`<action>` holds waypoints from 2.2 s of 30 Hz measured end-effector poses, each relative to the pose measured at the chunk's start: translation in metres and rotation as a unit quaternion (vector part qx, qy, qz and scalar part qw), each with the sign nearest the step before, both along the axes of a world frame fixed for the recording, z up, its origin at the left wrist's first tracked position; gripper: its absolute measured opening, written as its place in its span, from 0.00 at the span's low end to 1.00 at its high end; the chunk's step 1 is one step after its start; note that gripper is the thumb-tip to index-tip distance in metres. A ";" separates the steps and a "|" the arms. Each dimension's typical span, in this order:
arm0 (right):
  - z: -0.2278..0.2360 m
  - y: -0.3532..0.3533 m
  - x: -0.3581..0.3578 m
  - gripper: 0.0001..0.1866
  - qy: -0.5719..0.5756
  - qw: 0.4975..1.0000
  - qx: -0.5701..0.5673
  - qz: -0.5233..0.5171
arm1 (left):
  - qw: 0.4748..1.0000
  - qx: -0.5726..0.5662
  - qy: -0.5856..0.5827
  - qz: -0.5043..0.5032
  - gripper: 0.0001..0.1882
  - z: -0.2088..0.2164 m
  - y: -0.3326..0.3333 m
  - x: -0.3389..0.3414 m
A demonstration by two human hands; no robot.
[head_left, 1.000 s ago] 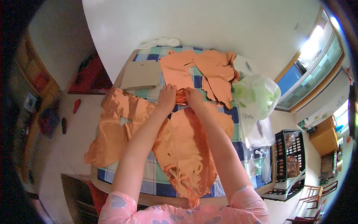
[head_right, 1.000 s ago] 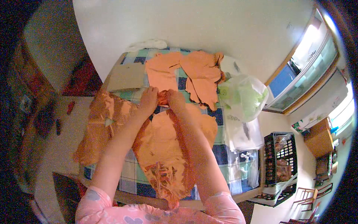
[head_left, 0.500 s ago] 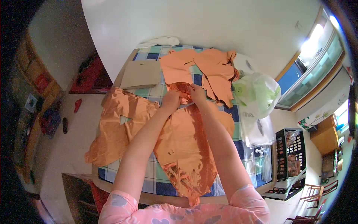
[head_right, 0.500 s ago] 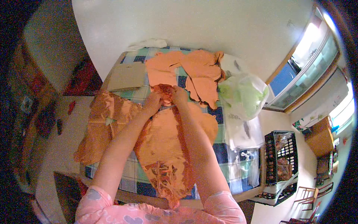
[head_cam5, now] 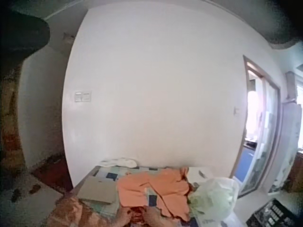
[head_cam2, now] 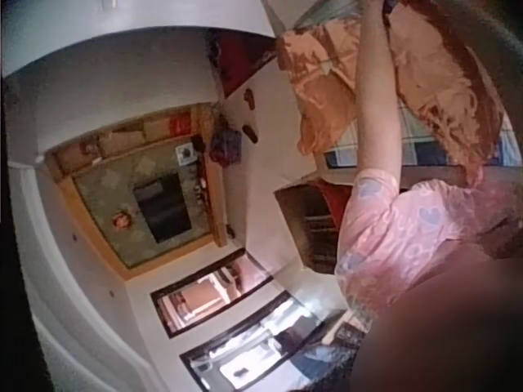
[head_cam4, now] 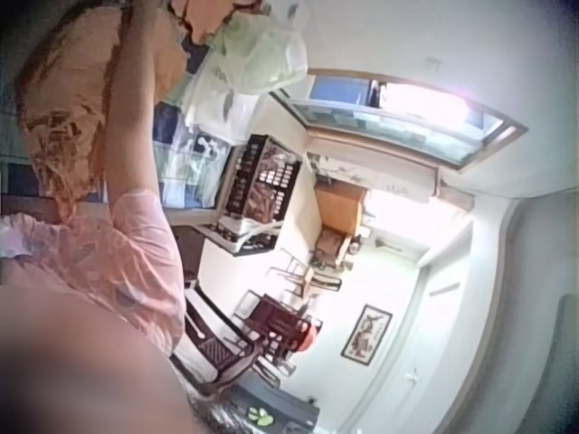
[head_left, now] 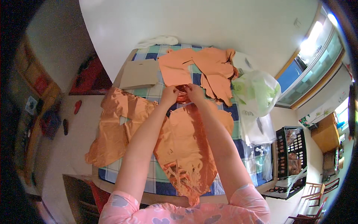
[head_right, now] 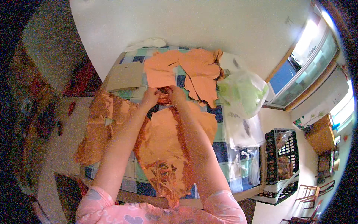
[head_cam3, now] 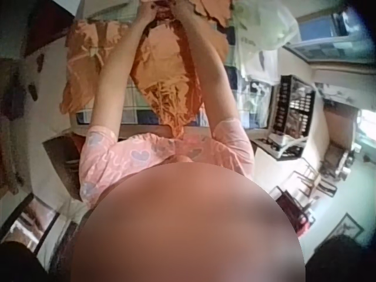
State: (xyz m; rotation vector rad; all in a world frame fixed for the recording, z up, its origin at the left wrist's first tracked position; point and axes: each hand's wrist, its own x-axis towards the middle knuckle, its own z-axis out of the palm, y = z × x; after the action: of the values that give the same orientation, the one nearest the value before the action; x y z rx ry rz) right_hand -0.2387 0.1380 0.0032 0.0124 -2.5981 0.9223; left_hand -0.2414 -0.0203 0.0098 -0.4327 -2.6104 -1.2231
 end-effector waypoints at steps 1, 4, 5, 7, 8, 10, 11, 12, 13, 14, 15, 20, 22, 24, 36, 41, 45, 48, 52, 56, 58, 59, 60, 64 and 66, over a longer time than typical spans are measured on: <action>0.000 0.004 0.000 0.11 0.002 1.000 0.001 -0.001 | 1.000 0.008 0.008 0.010 0.07 -0.001 0.003 0.000; 0.003 0.000 0.007 0.11 -0.051 0.998 0.029 0.030 | 0.999 0.022 0.012 0.021 0.07 -0.009 -0.001 0.001; 0.004 -0.003 0.008 0.11 -0.037 0.998 0.035 0.031 | 0.999 0.031 0.014 0.017 0.07 -0.011 -0.003 -0.001; 0.006 -0.002 0.010 0.12 -0.022 0.998 0.042 0.033 | 0.999 0.026 0.020 0.025 0.07 -0.013 -0.003 -0.007; 0.011 -0.004 0.012 0.14 -0.046 0.997 0.032 0.053 | 0.999 0.020 0.023 0.035 0.07 -0.015 -0.004 -0.009; 0.013 -0.013 0.014 0.15 -0.070 0.994 0.020 0.078 | 0.998 0.025 0.013 0.055 0.07 -0.020 -0.010 -0.010; 0.010 -0.009 0.013 0.17 -0.053 0.997 0.020 0.058 | 0.997 0.034 0.004 0.064 0.06 -0.016 -0.004 -0.009; 0.007 -0.005 0.011 0.18 -0.036 0.998 0.019 0.039 | 0.998 0.035 0.005 0.061 0.06 -0.012 -0.001 -0.008; 0.005 0.000 0.010 0.18 -0.034 0.999 0.020 0.037 | 0.998 0.046 -0.005 0.050 0.06 -0.008 0.002 -0.006; 0.003 0.001 0.009 0.18 -0.046 0.998 0.021 0.030 | 0.998 0.056 -0.016 0.040 0.06 -0.006 0.003 -0.006; 0.002 0.002 0.008 0.18 -0.057 0.998 0.023 0.023 | 0.998 0.056 -0.017 0.039 0.06 -0.005 0.004 -0.003; 0.005 0.002 0.011 0.17 -0.064 0.996 0.023 0.051 | 0.999 0.013 -0.005 0.038 0.05 -0.009 0.003 -0.001; 0.012 -0.004 0.015 0.17 -0.050 0.997 0.017 0.061 | 0.998 0.032 -0.001 0.044 0.06 -0.012 -0.001 -0.003; 0.020 -0.010 0.019 0.15 -0.073 0.995 0.036 0.063 | 0.997 0.052 0.003 0.050 0.06 -0.014 -0.003 -0.004; 0.005 -0.012 0.008 0.12 -0.006 0.998 -0.034 -0.048 | 0.912 -0.348 0.214 0.025 0.20 -0.022 0.003 0.041; 0.057 0.012 -0.018 0.12 0.152 0.985 -0.085 0.016 | 0.931 -0.332 0.150 0.014 0.22 -0.036 0.007 0.032; 0.163 0.069 -0.045 0.09 0.337 0.914 0.179 -0.139 | 0.936 -0.345 0.071 -0.011 0.21 -0.026 0.031 0.030; 0.256 0.043 -0.006 0.10 0.432 0.893 0.045 -0.116 | 0.947 -0.312 0.075 0.002 0.19 -0.027 0.010 0.031; 0.334 0.059 0.054 0.12 0.462 0.884 -0.069 0.018 | 0.958 -0.265 0.107 -0.008 0.15 -0.036 0.006 0.021; 0.376 0.045 0.133 0.12 0.355 0.934 -0.017 0.035 | 0.969 -0.231 0.084 -0.034 0.13 -0.041 -0.030 -0.004; 0.378 0.054 0.156 0.11 0.353 0.934 -0.011 0.047 | 0.983 -0.131 0.124 0.011 0.14 -0.030 -0.035 -0.001; 0.380 0.061 0.172 0.10 0.348 0.936 -0.007 0.059 | 0.984 -0.086 0.144 0.061 0.16 -0.006 -0.034 0.011; 0.396 0.039 0.194 0.09 0.332 0.941 0.042 0.056 | 0.992 0.104 0.047 0.044 0.19 0.000 -0.088 -0.002; 0.402 0.042 0.216 0.09 0.260 0.953 0.004 0.157 | 0.916 0.373 -0.046 -0.139 0.26 0.094 -0.107 0.015; 0.401 0.039 0.232 0.09 0.230 0.961 0.005 0.151 | 0.855 0.436 -0.046 -0.279 0.33 0.139 -0.084 0.072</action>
State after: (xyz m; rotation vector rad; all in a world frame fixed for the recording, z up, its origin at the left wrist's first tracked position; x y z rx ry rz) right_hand -0.0069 0.1766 0.4044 0.5712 -2.1947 0.8788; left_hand -0.1692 -0.1038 0.1486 -0.9575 -1.7006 -2.4510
